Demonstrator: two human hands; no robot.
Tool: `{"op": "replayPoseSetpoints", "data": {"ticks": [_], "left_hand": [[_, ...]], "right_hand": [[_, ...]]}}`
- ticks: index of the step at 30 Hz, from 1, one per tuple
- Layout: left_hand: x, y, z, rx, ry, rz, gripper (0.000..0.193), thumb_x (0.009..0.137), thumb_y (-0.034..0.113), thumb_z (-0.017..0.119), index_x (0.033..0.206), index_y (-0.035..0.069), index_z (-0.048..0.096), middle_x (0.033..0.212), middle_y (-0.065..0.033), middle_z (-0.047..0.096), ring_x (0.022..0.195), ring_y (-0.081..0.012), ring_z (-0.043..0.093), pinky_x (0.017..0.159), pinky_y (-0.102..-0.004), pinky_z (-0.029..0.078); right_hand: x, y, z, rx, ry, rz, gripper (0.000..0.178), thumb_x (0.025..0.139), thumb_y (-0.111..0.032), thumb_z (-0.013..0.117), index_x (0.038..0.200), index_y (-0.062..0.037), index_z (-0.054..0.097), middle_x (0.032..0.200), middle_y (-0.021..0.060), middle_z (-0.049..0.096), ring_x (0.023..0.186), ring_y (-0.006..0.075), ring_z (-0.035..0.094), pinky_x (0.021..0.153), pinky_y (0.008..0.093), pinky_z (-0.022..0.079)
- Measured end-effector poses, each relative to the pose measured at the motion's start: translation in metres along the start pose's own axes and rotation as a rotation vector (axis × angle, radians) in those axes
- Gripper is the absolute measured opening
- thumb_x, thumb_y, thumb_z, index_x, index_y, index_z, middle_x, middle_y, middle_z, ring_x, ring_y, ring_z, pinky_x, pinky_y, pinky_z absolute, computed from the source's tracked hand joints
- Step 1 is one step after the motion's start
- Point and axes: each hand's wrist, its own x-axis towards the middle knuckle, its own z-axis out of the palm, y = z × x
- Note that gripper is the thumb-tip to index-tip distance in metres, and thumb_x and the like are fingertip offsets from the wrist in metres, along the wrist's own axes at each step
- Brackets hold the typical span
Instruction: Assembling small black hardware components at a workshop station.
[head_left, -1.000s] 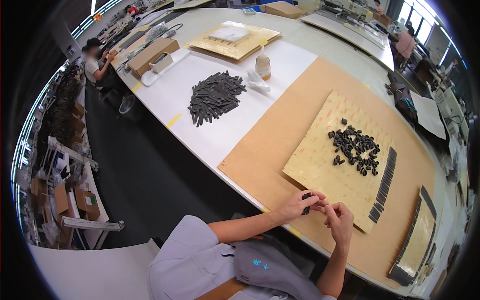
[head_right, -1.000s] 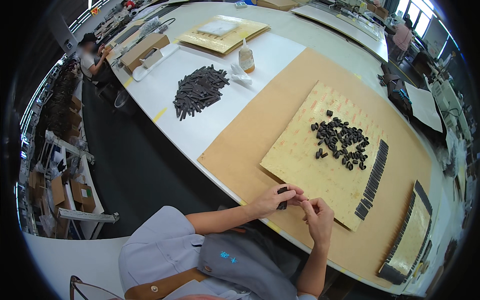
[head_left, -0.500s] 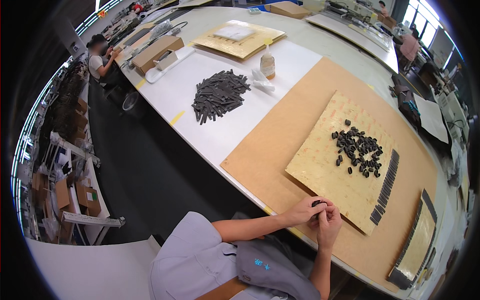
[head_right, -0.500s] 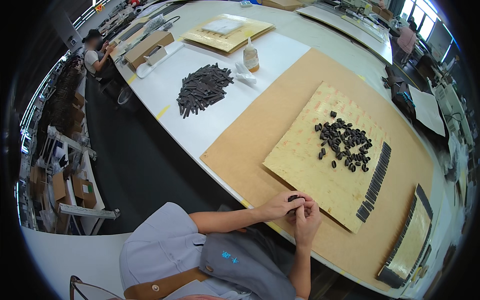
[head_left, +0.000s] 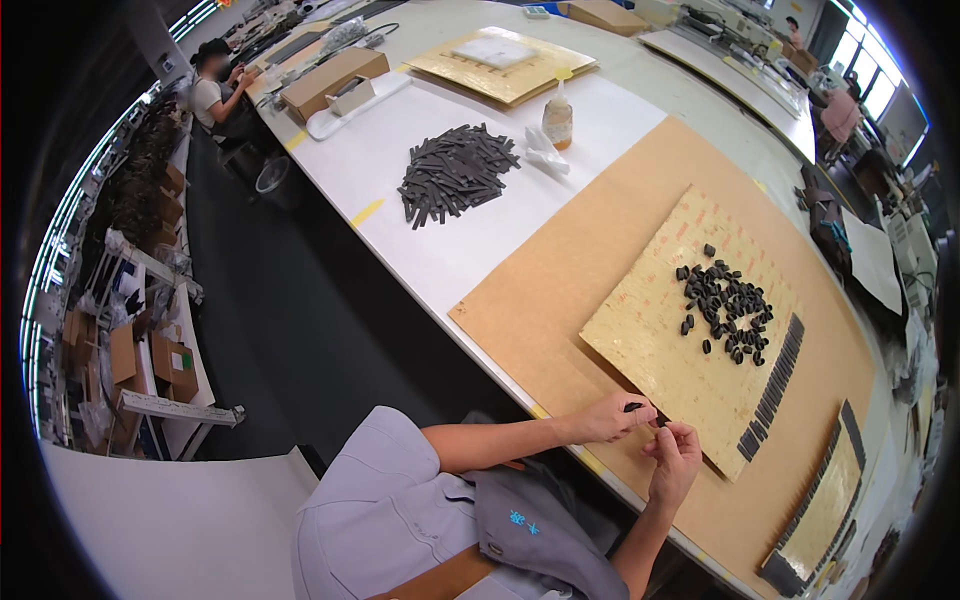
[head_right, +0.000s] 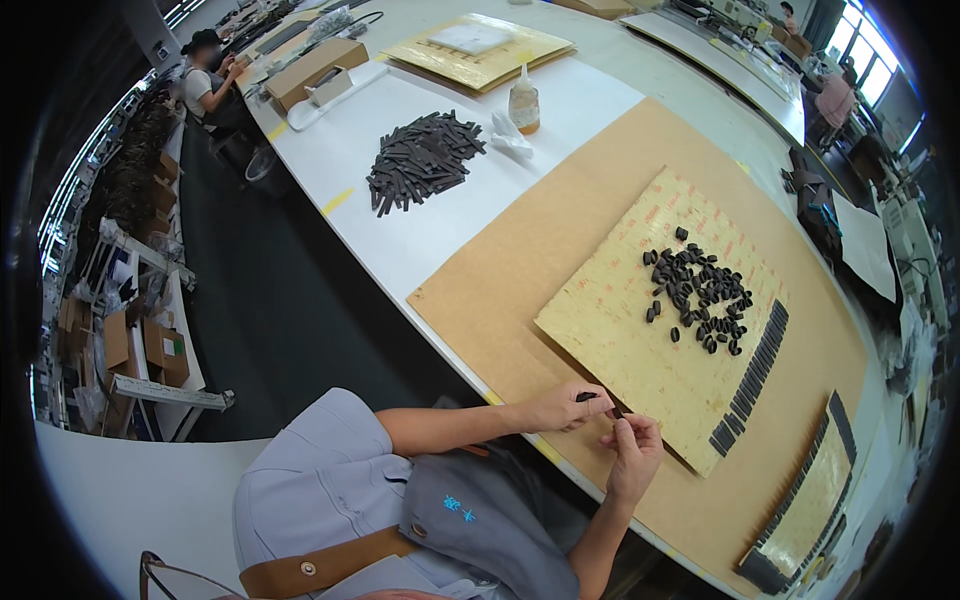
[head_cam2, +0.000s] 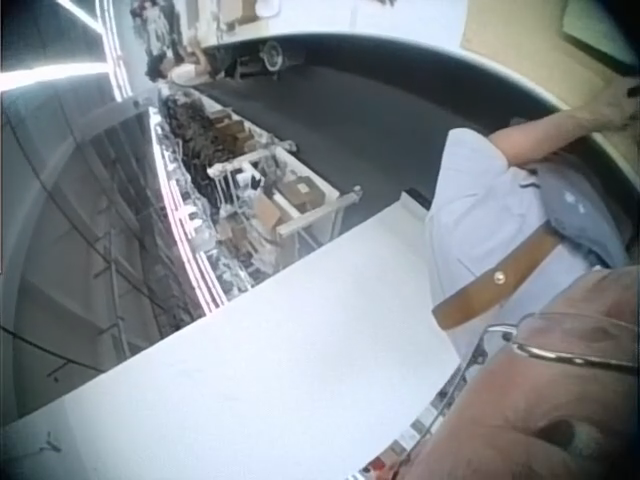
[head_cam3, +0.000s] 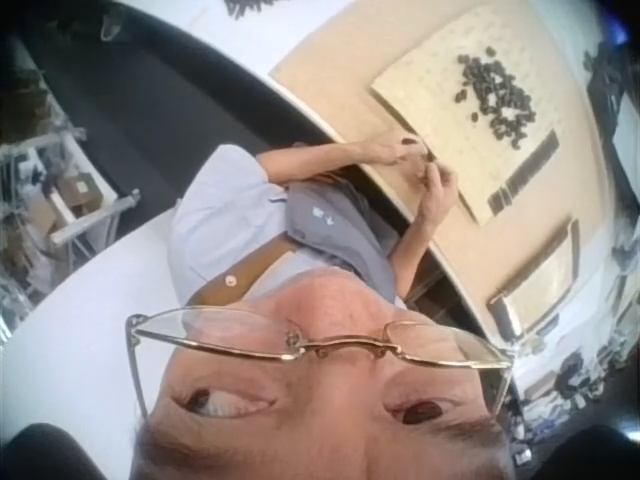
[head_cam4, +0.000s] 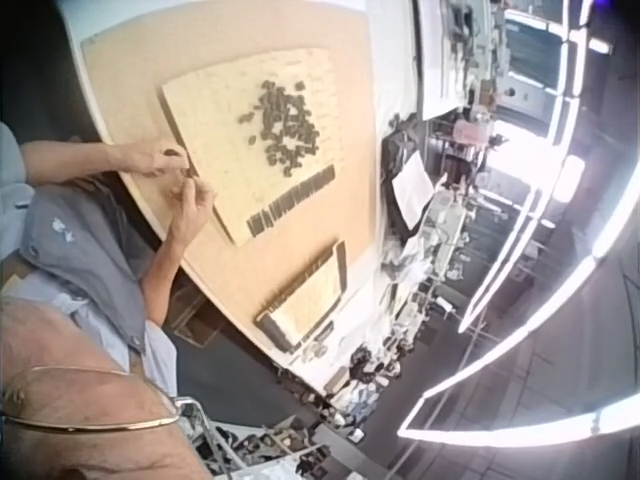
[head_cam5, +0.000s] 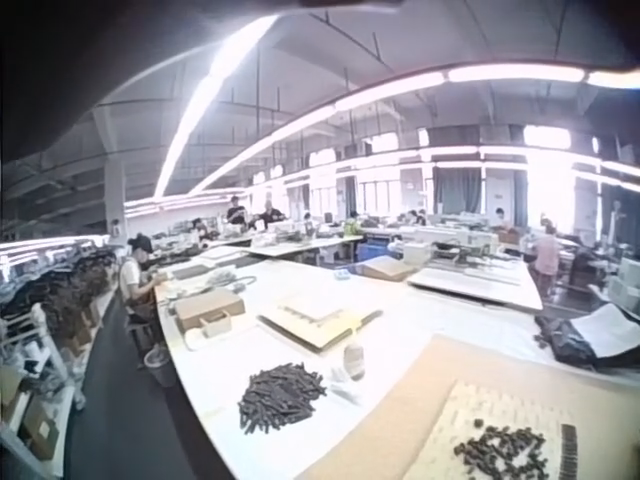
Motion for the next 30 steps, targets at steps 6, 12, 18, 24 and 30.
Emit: {"op": "replayPoseSetpoints", "data": {"ticks": [6,12,18,24,30], "left_hand": [[0.002,0.004,0.0,0.056,-0.045,-0.093,0.024,0.093,0.031,0.056,0.093,0.006,0.058,0.058,0.0063,0.039,0.049,-0.0022,0.034,0.043,-0.0199,0.027],[0.003,-0.001,0.005,0.406,0.049,0.227,0.02,0.087,0.024,0.063,0.084,0.005,0.058,0.071,0.0032,0.05,0.069,-0.0031,0.043,0.059,-0.0192,0.036],[0.0,0.012,-0.003,0.265,-0.105,0.02,0.017,0.083,0.019,0.068,0.083,0.006,0.058,0.065,0.0047,0.049,0.059,-0.0031,0.041,0.051,-0.0202,0.033],[0.0,0.011,-0.002,0.276,-0.065,0.052,0.018,0.079,0.02,0.071,0.079,0.007,0.058,0.064,0.005,0.048,0.059,-0.003,0.04,0.05,-0.0202,0.031],[0.006,0.007,-0.007,0.406,-0.093,0.065,0.02,0.079,0.02,0.068,0.079,0.002,0.06,0.069,0.0014,0.053,0.065,-0.0054,0.045,0.056,-0.022,0.037]], "right_hand": [[0.001,0.01,-0.013,0.064,-0.064,0.038,0.006,0.086,-0.003,0.059,0.091,0.0002,0.057,0.076,0.0057,0.06,0.058,0.0103,0.057,0.054,0.0228,0.051],[-0.003,0.003,-0.008,-0.013,-0.084,0.018,0.007,0.085,-0.002,0.061,0.09,0.0023,0.059,0.076,0.0076,0.062,0.06,0.0113,0.06,0.055,0.0225,0.051],[-0.003,0.007,-0.022,0.103,-0.248,0.07,0.009,0.081,0.002,0.064,0.089,0.0058,0.061,0.08,0.012,0.066,0.062,0.0147,0.063,0.058,0.0234,0.052],[-0.003,-0.003,-0.016,0.052,-0.261,0.092,0.009,0.081,0.002,0.063,0.088,0.0064,0.06,0.079,0.0126,0.065,0.061,0.0151,0.062,0.058,0.0234,0.051],[-0.004,0.0,-0.02,0.009,-0.226,0.113,0.007,0.083,0.001,0.061,0.088,0.0053,0.059,0.075,0.0102,0.064,0.059,0.0138,0.061,0.057,0.0232,0.05]]}}
